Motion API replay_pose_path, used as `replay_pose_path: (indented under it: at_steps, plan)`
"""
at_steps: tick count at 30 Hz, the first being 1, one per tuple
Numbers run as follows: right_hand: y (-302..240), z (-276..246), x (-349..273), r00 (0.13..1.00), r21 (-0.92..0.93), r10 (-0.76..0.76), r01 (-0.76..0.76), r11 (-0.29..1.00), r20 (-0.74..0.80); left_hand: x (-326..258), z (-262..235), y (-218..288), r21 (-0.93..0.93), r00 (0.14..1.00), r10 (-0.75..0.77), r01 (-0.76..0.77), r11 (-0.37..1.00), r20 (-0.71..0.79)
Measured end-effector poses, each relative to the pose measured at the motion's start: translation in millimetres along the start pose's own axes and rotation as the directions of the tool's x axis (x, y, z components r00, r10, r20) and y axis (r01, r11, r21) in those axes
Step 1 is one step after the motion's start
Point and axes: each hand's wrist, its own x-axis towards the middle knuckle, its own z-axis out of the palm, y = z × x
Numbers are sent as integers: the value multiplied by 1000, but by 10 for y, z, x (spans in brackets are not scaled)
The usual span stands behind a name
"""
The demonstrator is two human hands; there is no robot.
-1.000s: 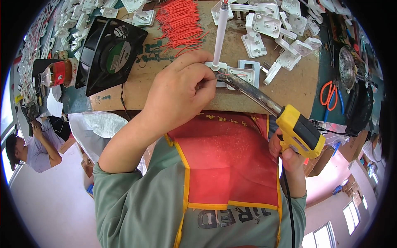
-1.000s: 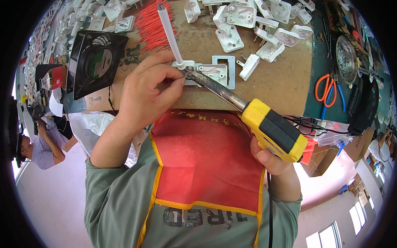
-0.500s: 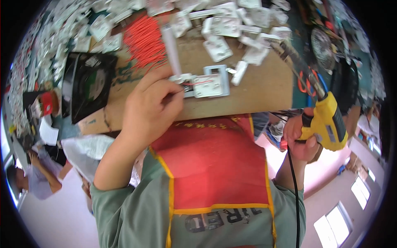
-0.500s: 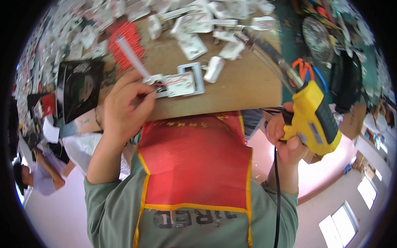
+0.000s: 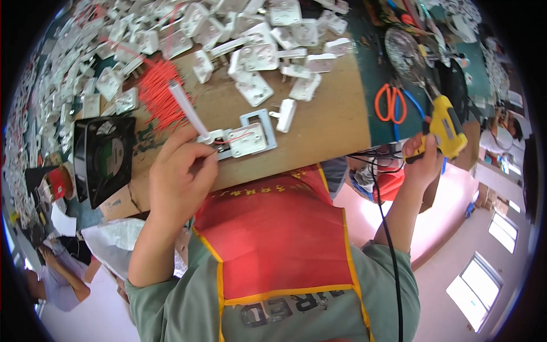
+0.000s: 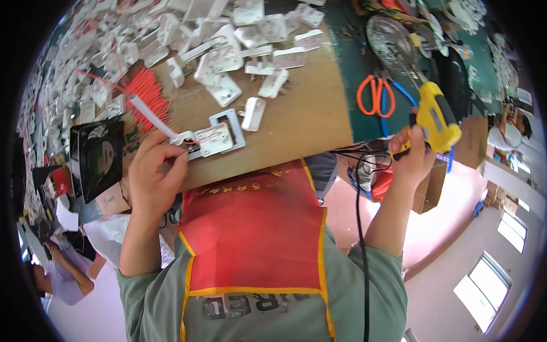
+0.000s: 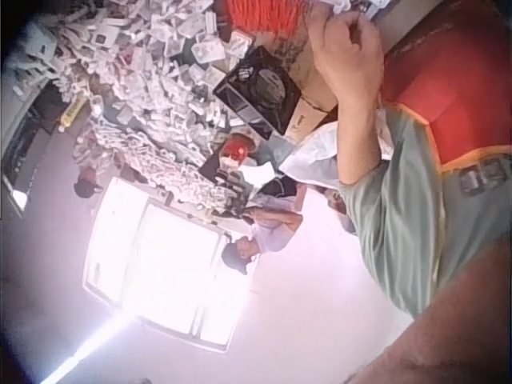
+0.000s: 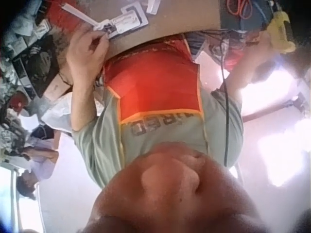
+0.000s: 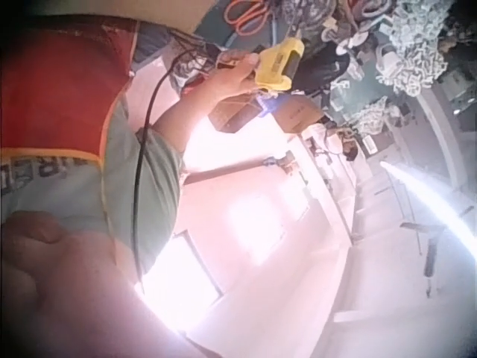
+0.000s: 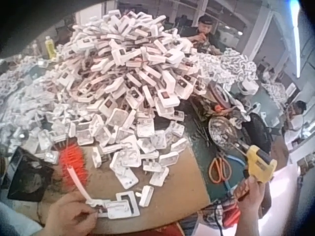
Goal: The person assembles electrical components by fitting wires and parts into plastic housings by hand and soldering them using a soldering iron.
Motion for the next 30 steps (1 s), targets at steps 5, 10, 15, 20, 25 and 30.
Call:
replay_pose_path:
  at_steps: [5, 10, 15, 20, 25, 30]
  plan:
    - [167, 162, -103, 973, 203, -18, -30, 979, 229, 16, 2, -21, -22, 1000, 21, -21, 1000, 19]
    - [324, 387, -204, 934, 279, 23, -130, 952, 356, 22, 1, -11, -75, 1000, 14, -12, 997, 28]
    - [437, 476, -208, 908, 361, 11, -177, 915, 419, 7, 13, -33, -98, 1000, 15, -14, 995, 13]
    - [459, 479, -210, 900, 380, 1, -184, 907, 435, 5, -7, -23, -106, 1000, -14, 15, 994, 17]
    - [476, 495, -209, 904, 357, 7, -176, 917, 428, 4, -21, -48, -98, 998, -37, 41, 994, 41]
    - [484, 484, -203, 911, 355, -5, -156, 922, 413, 22, -20, -15, -170, 995, -82, 92, 981, 61]
